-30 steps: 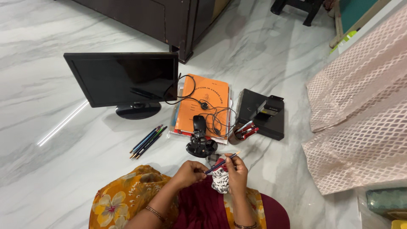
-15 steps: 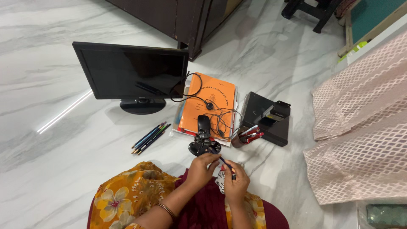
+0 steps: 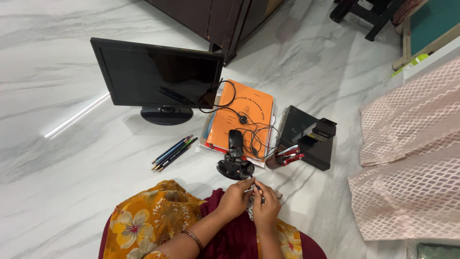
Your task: The person sits on the floor and wipes a black electronic device with a patterned cloth. They then pick up a pencil and use the cloth to wipe it before placing it back down.
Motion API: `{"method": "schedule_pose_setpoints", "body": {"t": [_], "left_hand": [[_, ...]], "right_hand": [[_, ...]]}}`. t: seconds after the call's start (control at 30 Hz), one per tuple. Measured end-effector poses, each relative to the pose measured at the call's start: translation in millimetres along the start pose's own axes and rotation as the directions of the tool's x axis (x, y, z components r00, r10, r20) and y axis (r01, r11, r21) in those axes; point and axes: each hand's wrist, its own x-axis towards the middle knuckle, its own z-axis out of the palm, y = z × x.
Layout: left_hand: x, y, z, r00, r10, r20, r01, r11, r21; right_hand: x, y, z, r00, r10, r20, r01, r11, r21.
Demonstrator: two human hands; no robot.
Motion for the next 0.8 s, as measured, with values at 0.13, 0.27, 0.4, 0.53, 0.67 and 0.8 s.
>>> {"method": "schedule_pose_setpoints", "body": {"t": [0.13,0.27,0.4,0.53,0.67,0.8], "left_hand": [[1,-14,5,0.998,-0.063,0.021,0.064,0.998,-0.018],[2,-24,9,0.987,-0.147,0.059,0.149,0.988,-0.03],[5,-31,11,0.987,-0.142,0.073,0.147,0.987,-0.068],[6,-34,11,0.98,-0.18,0.087,0.186,0.981,-0.063],[6,-38,11,0.978,-0.195,0.081,0.201,0.976,-0.081],[7,-39,12,0.976,-0.203,0.078,0.209,0.975,-0.075]], "right_hand": [[2,8,7,0.999,0.034,0.02,-0.034,0.999,-0.007],[6,13,16,0.995,0.087,0.037,-0.089,0.995,0.043],[9,19,26,0.989,0.143,0.026,-0.145,0.988,0.054],[9,24,33,0.967,0.243,0.079,-0.248,0.967,0.053],[6,31,39,0.974,0.208,0.092,-0.213,0.976,0.049],[5,39,43,0.971,0.207,0.115,-0.213,0.976,0.037]]}}
